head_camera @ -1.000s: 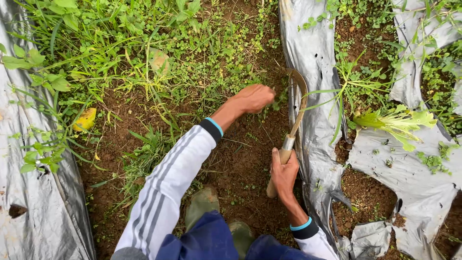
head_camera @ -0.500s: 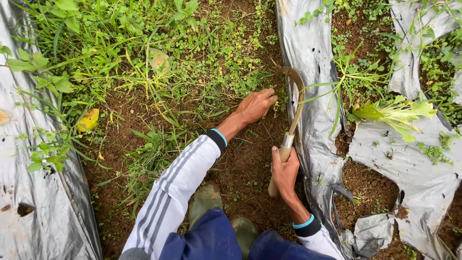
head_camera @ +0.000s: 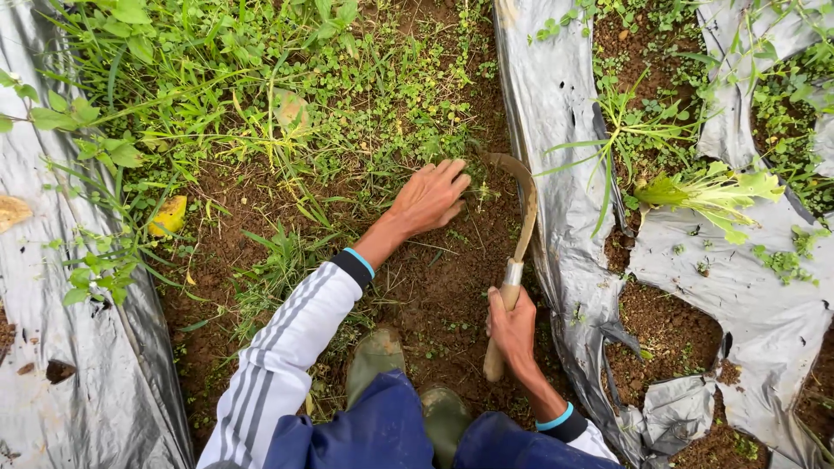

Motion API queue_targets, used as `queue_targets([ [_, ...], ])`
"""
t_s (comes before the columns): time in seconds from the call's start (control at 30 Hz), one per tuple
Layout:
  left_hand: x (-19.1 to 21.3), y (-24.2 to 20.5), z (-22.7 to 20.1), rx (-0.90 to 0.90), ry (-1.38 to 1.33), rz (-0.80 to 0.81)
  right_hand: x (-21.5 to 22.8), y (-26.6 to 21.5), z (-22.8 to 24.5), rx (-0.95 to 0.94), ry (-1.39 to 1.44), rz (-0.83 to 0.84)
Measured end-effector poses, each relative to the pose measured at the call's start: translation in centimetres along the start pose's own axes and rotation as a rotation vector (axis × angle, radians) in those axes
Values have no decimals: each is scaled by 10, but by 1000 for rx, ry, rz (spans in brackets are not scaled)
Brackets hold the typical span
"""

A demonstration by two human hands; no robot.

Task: Weeding a garden bed using a sickle and hands to remove unwanted growth from between crops.

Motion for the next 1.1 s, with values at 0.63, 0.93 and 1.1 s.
queue_targets([
  [0.63, -63, 9, 19, 122, 98, -54, -11, 3, -15, 18, 127, 83],
  [0.93, -44, -21, 28, 210, 8, 47, -16, 9, -25, -55, 208, 86],
  [1.1, -53, -33, 44, 215, 18, 80, -15, -24, -73, -197, 175, 172],
])
Point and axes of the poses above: each hand's wrist, its own y-axis towards the middle knuckle, its own x-axis out of the back of the hand, z = x × y, the point moved 3 cm from there along y, towards the middle knuckle, and after that the axes turned 10 degrees about -x, right-handed, at the moved point
